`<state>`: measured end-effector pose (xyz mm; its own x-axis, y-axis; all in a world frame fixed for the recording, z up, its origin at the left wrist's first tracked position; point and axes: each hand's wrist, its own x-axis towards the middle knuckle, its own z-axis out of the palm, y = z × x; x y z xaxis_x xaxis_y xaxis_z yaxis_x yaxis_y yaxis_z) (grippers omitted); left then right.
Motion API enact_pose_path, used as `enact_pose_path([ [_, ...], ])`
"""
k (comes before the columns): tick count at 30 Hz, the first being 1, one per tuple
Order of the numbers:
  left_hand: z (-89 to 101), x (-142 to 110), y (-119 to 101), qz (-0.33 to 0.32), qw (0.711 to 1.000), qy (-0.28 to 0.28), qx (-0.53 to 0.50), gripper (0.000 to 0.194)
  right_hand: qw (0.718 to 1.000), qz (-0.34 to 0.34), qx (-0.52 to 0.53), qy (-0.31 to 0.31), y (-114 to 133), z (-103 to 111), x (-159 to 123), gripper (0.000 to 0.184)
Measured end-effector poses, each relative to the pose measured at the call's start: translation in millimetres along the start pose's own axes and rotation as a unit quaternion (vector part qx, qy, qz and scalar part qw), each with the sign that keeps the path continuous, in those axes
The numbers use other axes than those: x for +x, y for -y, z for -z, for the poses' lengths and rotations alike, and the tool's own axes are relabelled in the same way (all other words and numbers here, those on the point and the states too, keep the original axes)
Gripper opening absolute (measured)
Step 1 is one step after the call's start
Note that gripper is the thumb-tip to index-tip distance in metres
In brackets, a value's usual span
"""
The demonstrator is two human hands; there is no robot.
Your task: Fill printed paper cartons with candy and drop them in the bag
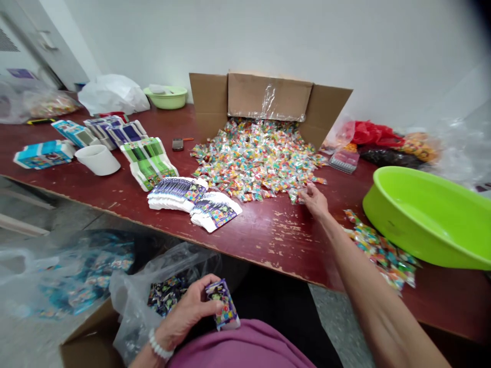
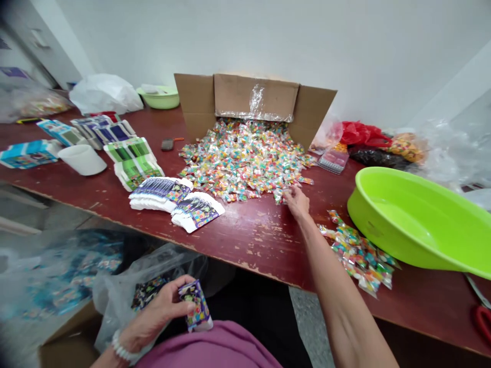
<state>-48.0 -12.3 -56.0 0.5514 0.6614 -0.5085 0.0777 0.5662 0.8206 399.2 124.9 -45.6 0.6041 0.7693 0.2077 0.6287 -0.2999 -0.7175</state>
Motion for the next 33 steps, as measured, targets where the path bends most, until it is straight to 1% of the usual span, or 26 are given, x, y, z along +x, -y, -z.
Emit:
enact_pose_path([
  [2,20.8,-3,-10,0.027,0.992,0.012,0.123,0.047,0.999,-0.029,0.040,-0.002,-1,-11,-4,0.041],
  [4,37.0,-5,-18,0.073,0.969,0.035,0.233,0.050,0.995,-0.045,0.085,-0.001,3,-19,-13,0.037],
  [6,46.3,-5,-21,0.111,0.940,0.068,0.314,0.046,0.990,-0.053,0.133,0.005,10,-20,-22,0.036],
  [7,48.0,-4,-21,0.120,0.930,0.086,0.338,0.041,0.986,-0.057,0.156,0.008,15,-19,-27,0.037],
  [8,47.8,-3,-21,0.119,0.925,0.099,0.347,0.037,0.982,-0.059,0.179,0.010,21,-16,-33,0.039],
  [9,45.6,-2,-20,0.110,0.928,0.105,0.340,0.033,0.978,-0.061,0.200,0.012,27,-11,-39,0.040],
  [10,41.7,0,-20,0.094,0.938,0.105,0.316,0.032,0.973,-0.061,0.220,0.015,34,-6,-47,0.042],
  [12,28.6,3,-23,0.057,0.967,0.091,0.230,0.034,0.965,-0.057,0.254,0.027,50,4,-66,0.043],
  [14,10.2,7,-31,0.037,0.987,0.080,0.135,0.040,0.958,-0.050,0.279,0.053,69,14,-91,0.044],
  [16,-10.4,11,-41,0.016,0.994,0.083,0.073,0.044,0.947,-0.041,0.305,0.092,89,20,-120,0.042],
  [18,-29.3,13,-50,-0.024,0.995,0.090,0.046,0.042,0.925,-0.036,0.352,0.142,107,23,-149,0.040],
  [20,-43.7,14,-58,-0.061,0.993,0.092,0.029,0.037,0.911,-0.039,0.376,0.166,120,22,-175,0.038],
  [21,-49.0,13,-60,-0.073,0.993,0.092,0.022,0.036,0.908,-0.036,0.381,0.169,124,21,-187,0.037],
  [24,-58.3,9,-63,-0.090,0.992,0.086,0.013,0.038,0.908,-0.027,0.379,0.178,128,17,-215,0.032],
  [26,-61.1,7,-64,-0.096,0.993,0.071,0.009,0.039,0.907,-0.016,0.368,0.205,127,15,-229,0.028],
  [27,-61.9,7,-63,-0.102,0.993,0.060,0.007,0.039,0.906,0.000,0.360,0.223,126,15,-234,0.027],
  [29,-62.3,8,-62,-0.115,0.993,0.037,-0.013,0.036,0.905,0.055,0.339,0.253,125,16,-241,0.024],
  [30,-61.9,9,-60,-0.116,0.992,0.026,-0.033,0.034,0.905,0.080,0.330,0.257,125,17,-242,0.025],
  [31,-61.3,10,-59,-0.109,0.992,0.015,-0.057,0.034,0.905,0.090,0.329,0.255,125,18,-242,0.026],
  [32,-60.4,11,-58,-0.096,0.992,0.005,-0.084,0.039,0.905,0.081,0.336,0.248,125,19,-241,0.026],
  [33,-59.6,12,-57,-0.080,0.991,-0.005,-0.109,0.046,0.902,0.057,0.351,0.244,126,19,-240,0.025],
])
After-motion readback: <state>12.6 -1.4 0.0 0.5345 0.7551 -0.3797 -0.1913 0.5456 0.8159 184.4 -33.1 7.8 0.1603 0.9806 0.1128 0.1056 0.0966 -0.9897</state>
